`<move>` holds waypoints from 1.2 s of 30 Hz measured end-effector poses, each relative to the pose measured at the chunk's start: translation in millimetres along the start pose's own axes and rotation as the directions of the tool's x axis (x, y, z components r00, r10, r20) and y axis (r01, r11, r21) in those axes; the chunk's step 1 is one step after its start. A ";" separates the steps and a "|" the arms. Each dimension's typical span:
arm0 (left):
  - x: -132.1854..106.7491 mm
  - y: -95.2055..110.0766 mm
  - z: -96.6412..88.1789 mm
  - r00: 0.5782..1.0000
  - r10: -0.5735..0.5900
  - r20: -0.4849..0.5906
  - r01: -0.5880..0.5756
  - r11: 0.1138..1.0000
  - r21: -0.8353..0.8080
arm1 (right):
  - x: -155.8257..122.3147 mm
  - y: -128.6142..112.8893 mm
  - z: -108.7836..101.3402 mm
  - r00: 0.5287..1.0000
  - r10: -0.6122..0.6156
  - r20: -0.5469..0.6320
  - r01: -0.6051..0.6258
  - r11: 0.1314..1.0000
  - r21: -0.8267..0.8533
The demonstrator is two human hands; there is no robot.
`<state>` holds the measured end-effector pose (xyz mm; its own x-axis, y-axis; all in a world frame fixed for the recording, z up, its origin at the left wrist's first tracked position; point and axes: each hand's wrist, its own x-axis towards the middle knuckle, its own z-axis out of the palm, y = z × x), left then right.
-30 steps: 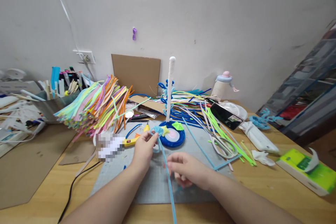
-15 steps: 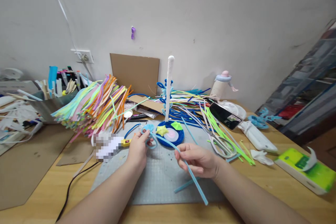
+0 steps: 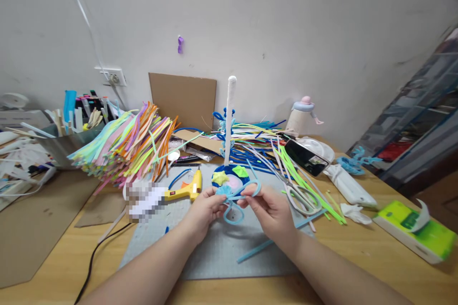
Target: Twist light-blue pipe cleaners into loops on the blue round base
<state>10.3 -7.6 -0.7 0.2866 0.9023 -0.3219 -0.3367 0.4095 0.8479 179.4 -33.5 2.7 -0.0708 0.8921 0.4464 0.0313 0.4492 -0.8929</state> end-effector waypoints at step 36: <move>6.1 -1.9 -8.8 0.980 0.195 -0.037 -0.193 0.980 0.046 | 0.3 3.7 8.4 0.995 -0.090 0.048 0.101 0.927 -0.360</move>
<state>4.7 -1.8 -8.0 0.1817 0.9693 -0.1659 -0.3440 0.2207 0.9127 171.2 -32.0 -1.0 -0.1209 0.8448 0.5212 0.3810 0.5243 -0.7615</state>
